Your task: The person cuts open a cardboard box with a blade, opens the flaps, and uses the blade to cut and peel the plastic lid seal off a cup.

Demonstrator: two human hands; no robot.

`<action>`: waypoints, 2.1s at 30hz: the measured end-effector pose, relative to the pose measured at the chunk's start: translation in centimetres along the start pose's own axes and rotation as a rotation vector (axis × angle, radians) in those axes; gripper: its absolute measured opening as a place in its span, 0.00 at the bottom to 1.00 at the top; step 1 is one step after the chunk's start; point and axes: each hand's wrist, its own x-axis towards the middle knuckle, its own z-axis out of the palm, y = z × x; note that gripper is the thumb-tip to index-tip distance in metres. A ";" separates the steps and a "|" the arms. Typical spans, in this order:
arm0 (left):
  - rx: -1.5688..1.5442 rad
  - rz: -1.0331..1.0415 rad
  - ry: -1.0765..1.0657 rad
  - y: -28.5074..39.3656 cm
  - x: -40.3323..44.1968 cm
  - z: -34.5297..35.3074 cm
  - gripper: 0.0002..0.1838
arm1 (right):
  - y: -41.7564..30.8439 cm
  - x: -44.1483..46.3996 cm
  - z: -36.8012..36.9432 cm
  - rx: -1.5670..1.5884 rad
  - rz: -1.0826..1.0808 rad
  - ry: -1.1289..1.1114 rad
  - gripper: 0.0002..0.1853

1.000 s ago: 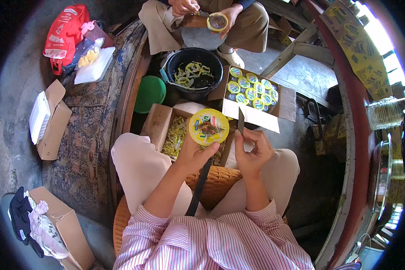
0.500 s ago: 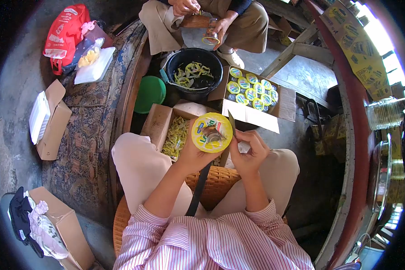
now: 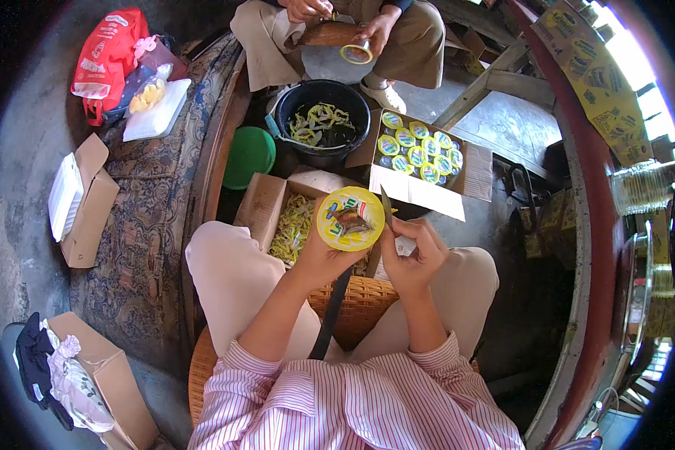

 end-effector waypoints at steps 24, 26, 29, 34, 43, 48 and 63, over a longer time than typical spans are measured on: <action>-0.075 0.043 0.030 -0.3 0.3 0.0 0.33 | 0.1 0.3 -0.3 -0.014 0.000 -0.025 0.07; -0.101 0.010 0.025 -0.1 0.4 -0.1 0.33 | 0.1 0.2 -0.1 -0.024 -0.024 -0.012 0.07; -0.246 -0.091 0.060 -0.3 0.2 0.2 0.31 | 0.0 0.1 0.0 -0.051 -0.067 0.013 0.08; -0.195 -0.038 0.041 -0.6 0.1 0.7 0.24 | -0.5 -0.4 0.5 -0.138 -0.121 0.035 0.09; 0.059 0.036 0.052 -1.6 0.1 1.0 0.24 | -0.5 -0.3 0.5 -0.164 -0.065 0.070 0.10; -0.019 -0.005 0.041 -1.4 -0.3 1.3 0.25 | 0.2 0.2 0.0 0.025 0.061 0.037 0.08; -0.003 0.004 0.024 -1.6 0.1 0.4 0.26 | -0.1 -0.1 0.3 0.005 0.011 0.031 0.08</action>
